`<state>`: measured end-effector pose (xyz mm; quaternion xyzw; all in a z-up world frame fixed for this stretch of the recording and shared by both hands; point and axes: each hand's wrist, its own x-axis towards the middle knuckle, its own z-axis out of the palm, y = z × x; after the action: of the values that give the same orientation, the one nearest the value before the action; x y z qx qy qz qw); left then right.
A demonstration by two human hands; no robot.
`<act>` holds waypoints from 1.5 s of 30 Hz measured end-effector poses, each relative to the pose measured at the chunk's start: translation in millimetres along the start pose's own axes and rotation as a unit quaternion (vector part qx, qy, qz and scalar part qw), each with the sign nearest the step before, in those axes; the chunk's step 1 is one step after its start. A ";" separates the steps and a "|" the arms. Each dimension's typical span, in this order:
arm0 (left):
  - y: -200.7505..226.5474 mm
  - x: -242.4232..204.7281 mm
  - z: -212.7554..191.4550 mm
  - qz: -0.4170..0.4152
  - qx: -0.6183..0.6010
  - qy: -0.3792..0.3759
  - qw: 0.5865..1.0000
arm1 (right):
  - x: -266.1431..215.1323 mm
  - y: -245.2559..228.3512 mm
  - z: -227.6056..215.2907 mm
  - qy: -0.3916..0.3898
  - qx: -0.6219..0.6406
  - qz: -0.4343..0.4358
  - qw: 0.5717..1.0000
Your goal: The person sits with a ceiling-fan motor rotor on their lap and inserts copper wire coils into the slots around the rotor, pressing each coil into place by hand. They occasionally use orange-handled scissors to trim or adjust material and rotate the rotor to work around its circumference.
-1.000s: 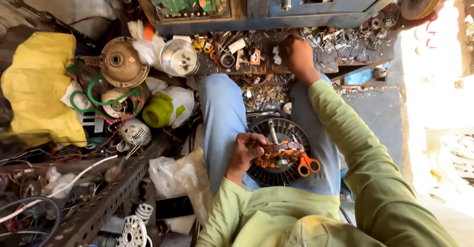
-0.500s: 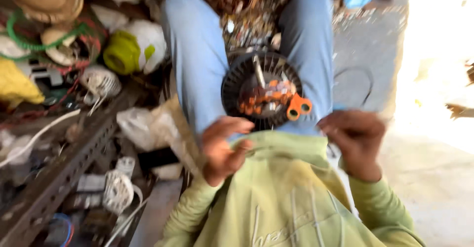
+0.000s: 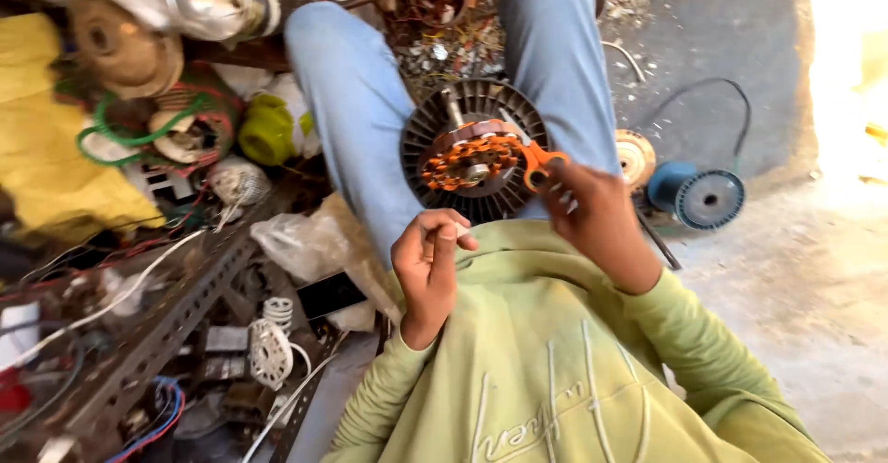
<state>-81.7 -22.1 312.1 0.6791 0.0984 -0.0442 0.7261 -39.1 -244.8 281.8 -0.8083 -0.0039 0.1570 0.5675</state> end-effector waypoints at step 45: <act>10.6 4.7 3.6 -0.017 -0.217 0.032 0.976 | -27.6 -30.3 6.5 -0.212 0.203 0.030 0.956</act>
<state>-74.7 -24.6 321.8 0.5046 0.1404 -0.0128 0.8518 -61.8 -233.2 314.5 -0.6240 -0.0681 0.3387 0.7009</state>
